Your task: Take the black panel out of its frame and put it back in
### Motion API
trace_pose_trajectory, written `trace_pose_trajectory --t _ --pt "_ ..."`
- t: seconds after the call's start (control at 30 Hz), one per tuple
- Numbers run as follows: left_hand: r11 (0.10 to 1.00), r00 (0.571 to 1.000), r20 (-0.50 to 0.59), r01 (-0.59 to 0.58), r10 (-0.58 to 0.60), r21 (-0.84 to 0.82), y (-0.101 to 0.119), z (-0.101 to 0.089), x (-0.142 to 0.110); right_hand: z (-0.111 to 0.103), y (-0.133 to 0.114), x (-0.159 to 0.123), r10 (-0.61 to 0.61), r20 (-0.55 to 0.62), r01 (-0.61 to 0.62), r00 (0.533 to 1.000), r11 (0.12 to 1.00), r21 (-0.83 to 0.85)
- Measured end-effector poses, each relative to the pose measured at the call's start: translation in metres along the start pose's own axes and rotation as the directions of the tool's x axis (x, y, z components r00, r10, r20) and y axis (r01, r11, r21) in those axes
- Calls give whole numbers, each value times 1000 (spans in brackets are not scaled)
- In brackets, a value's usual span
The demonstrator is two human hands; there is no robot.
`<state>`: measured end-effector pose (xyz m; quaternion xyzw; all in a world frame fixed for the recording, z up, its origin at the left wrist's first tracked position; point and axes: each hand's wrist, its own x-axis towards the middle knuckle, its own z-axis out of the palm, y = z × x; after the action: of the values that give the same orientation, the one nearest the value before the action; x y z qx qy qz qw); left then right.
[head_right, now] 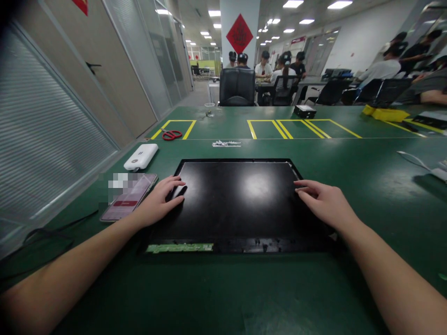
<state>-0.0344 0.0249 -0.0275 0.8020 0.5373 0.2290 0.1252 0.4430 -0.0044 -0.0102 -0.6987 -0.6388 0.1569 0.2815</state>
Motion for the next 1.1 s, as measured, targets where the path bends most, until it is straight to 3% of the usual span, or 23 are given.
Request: trace_pose_trajectory --t 0.23,0.37,0.63,0.87,1.1 --pt "1000 1000 -7 18 -18 -14 1 0 -1 -7 19 13 51 -117 -65 992 991 -114" --pt "997 995 -57 82 -82 4 1 -3 -3 -4 33 23 -32 -43 30 999 999 -26" --pt "976 976 -64 212 -209 48 0 -11 -2 5 52 32 -23 34 27 999 992 -127" --pt "968 983 -49 182 -176 172 2 -10 2 6 52 34 20 36 -10 999 971 -240" --pt "963 991 -10 131 -133 237 4 -9 2 8 47 31 -89 52 100 995 962 -254"
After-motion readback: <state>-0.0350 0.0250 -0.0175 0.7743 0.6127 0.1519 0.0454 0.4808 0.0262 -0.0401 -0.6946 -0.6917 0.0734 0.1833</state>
